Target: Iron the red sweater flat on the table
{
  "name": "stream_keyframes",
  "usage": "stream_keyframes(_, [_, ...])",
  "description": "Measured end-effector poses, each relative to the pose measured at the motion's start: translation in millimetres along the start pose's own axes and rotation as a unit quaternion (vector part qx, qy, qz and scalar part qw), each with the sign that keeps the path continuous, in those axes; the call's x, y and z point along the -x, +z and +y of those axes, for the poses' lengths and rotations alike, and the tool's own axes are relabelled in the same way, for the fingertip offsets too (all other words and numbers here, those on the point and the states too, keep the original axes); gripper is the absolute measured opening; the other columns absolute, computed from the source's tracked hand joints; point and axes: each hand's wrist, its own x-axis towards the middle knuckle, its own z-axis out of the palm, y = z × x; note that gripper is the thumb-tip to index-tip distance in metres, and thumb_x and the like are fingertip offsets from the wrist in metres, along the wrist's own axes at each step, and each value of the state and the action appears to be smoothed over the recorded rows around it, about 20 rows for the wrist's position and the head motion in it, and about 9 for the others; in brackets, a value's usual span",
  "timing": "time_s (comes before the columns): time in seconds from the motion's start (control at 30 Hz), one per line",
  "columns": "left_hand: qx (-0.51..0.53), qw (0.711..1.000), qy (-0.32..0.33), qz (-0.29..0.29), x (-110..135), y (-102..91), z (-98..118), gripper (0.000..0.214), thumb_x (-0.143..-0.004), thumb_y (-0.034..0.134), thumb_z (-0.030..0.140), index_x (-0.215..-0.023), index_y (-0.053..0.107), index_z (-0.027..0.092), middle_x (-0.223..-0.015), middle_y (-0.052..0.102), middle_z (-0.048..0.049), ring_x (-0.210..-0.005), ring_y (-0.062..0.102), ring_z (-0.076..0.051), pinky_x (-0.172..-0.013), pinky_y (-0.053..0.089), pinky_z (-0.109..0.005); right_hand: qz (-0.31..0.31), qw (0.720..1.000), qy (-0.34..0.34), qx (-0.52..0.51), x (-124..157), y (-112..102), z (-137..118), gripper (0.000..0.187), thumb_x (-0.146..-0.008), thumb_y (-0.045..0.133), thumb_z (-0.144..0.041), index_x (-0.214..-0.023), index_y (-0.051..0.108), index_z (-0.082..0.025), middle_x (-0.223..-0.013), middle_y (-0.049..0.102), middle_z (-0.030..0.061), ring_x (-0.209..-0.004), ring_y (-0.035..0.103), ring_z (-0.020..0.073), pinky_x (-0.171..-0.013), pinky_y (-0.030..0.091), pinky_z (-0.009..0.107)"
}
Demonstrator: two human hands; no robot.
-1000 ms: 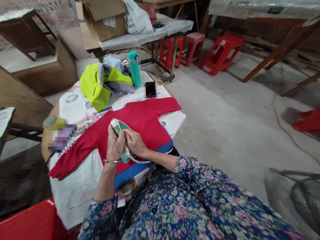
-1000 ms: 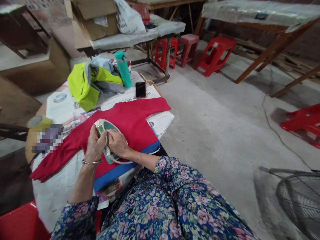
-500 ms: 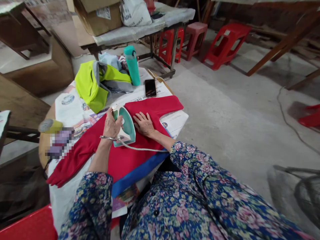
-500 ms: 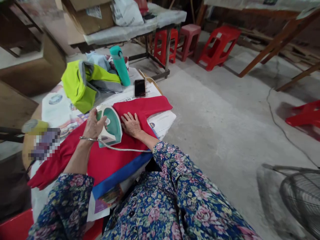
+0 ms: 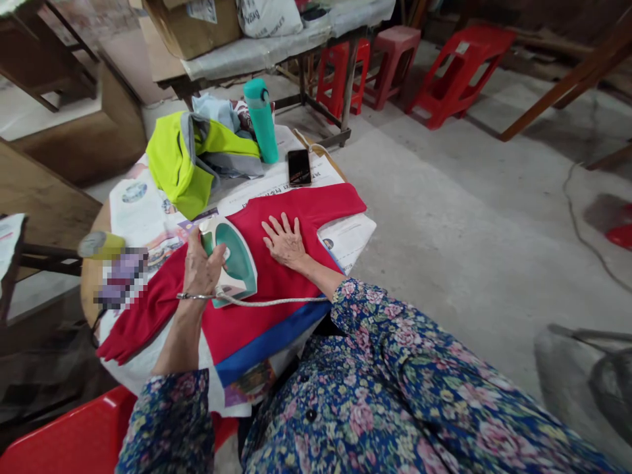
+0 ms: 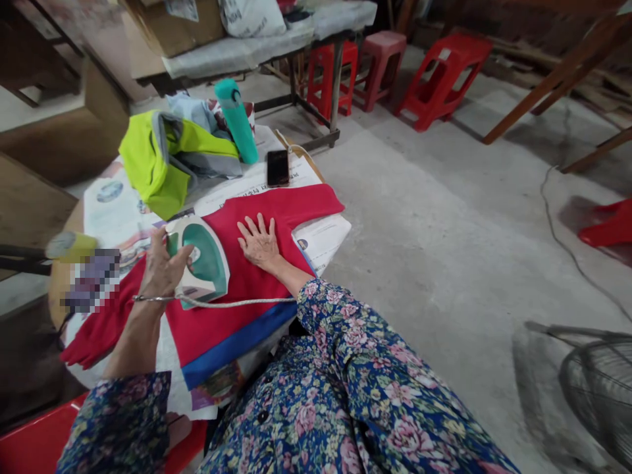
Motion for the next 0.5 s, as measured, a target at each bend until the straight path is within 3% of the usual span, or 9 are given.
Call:
stream_keyframes(0.13, [0.015,0.999,0.026,-0.037,16,-11.2,-1,0.07,-0.076,0.078,0.033,-0.142,0.058,0.021,-0.072,0.059,0.0081,-0.05,0.057,-0.014,-0.049,0.051,-0.026,0.007,1.0,-0.001,0.001,1,3,1,0.06,-0.117,0.052,-0.029,-0.177,0.059,-0.02,-0.187,0.048,0.016,-0.18,0.031,0.0442,-0.142,0.018,0.083])
stream_keyframes(0.3, [0.047,0.993,0.044,-0.098,12,3.8,12,0.074,-0.075,0.08,0.034,-0.145,0.059,0.022,-0.075,0.062,0.0085,-0.05,0.057,-0.012,-0.047,0.047,-0.022,-0.001,1.0,0.006,0.018,2,3,1,0.059,-0.119,0.051,-0.032,-0.177,0.058,-0.023,-0.188,0.047,0.0138,-0.18,0.031,0.0423,-0.143,0.02,0.08])
stream_keyframes(0.5, [0.053,0.998,0.015,-0.037,-11,20.9,19,0.07,-0.073,0.077,0.024,-0.141,0.061,0.024,-0.075,0.063,0.0073,-0.054,0.062,-0.014,-0.05,0.049,-0.022,0.012,1.0,0.006,0.024,2,7,4,0.058,-0.119,0.052,-0.034,-0.176,0.06,-0.025,-0.186,0.05,0.0124,-0.179,0.033,0.0419,-0.142,0.022,0.08])
